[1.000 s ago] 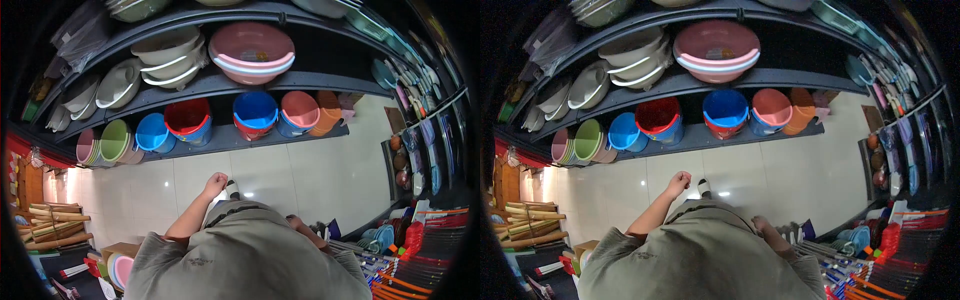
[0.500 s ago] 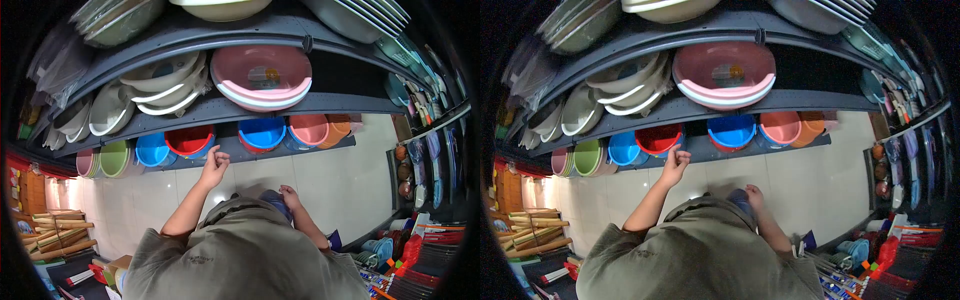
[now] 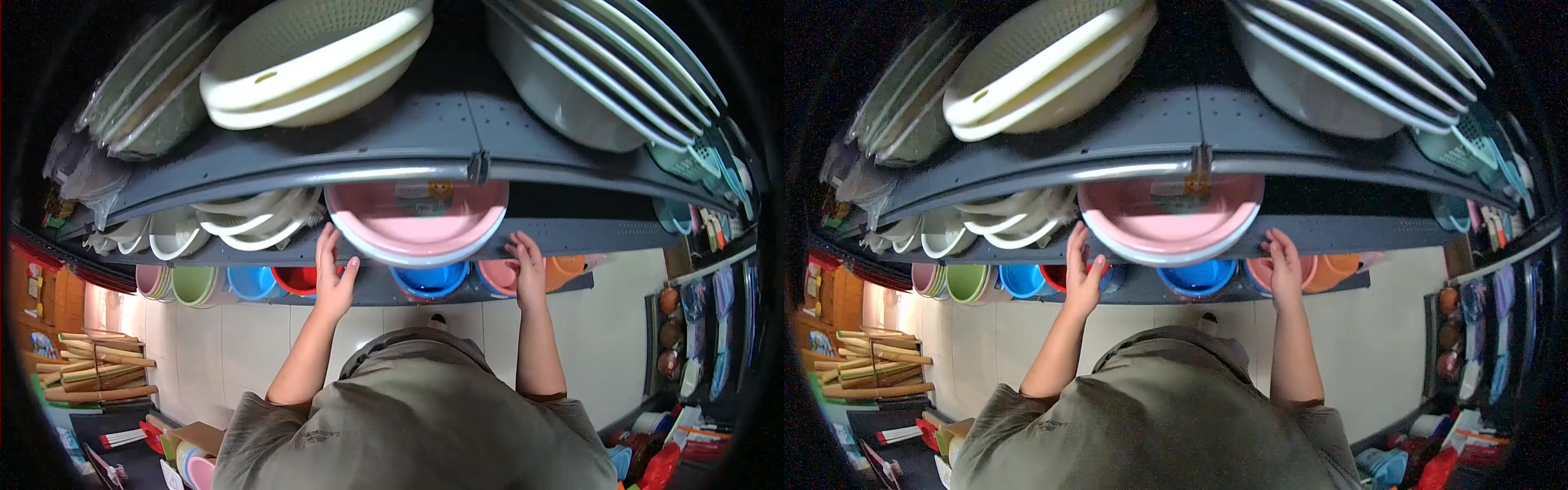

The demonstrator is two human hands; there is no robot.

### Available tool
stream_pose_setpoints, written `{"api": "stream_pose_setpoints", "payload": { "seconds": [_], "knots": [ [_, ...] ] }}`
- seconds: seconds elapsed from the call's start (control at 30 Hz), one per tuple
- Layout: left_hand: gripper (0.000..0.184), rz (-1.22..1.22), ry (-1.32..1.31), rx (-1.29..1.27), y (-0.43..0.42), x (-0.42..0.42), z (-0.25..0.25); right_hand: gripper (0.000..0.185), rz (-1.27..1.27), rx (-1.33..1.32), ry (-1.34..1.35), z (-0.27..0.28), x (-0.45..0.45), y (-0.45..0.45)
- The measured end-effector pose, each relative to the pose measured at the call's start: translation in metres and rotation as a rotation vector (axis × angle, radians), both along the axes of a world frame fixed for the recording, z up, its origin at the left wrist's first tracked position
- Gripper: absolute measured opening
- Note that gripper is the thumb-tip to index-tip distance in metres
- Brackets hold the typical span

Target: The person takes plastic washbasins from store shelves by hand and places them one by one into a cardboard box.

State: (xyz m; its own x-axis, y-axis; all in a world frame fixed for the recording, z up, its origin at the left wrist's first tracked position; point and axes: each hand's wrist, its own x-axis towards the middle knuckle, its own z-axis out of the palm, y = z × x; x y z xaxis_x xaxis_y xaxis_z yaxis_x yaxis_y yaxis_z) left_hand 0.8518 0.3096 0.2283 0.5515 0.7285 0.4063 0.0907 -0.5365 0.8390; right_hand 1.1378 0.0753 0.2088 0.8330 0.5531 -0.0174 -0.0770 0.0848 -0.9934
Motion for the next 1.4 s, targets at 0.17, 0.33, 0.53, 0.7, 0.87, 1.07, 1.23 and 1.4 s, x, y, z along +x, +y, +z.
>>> {"api": "stream_pose_setpoints", "payload": {
  "seconds": [0.17, 0.33, 0.53, 0.7, 0.87, 1.07, 1.23, 1.4],
  "knots": [
    [0.068, 0.21, 0.058, -0.023, 0.012, 0.046, -0.008, 0.037, 0.033, -0.011, -0.101, 0.03, 0.055, 0.043],
    [0.072, 0.393, 0.064, 0.024, 0.003, 0.067, -0.016, 0.032, 0.143, -0.112, -0.528, 0.025, 0.091, 0.07],
    [0.069, 0.378, -0.056, -0.045, 0.002, 0.075, -0.003, 0.041, 0.302, -0.171, -0.762, 0.04, 0.098, 0.096],
    [0.067, 0.42, -0.064, 0.006, 0.005, 0.079, -0.014, 0.042, 0.357, -0.153, -0.549, 0.039, 0.084, 0.096],
    [0.066, 0.455, -0.134, 0.031, 0.005, 0.083, -0.019, 0.039, 0.414, -0.165, -0.723, -0.021, 0.102, 0.107],
    [0.065, 0.429, -0.196, 0.038, 0.005, 0.083, -0.02, 0.041, 0.332, -0.111, -0.649, 0.027, 0.075, 0.101],
    [0.065, 0.449, -0.18, 0.024, 0.006, 0.081, -0.024, 0.034, 0.163, -0.079, -0.754, -0.012, 0.092, 0.102],
    [0.066, 0.453, -0.209, -0.001, 0.009, 0.082, -0.025, 0.026, 0.225, -0.011, -0.834, 0.008, 0.089, 0.098]
  ]
}}
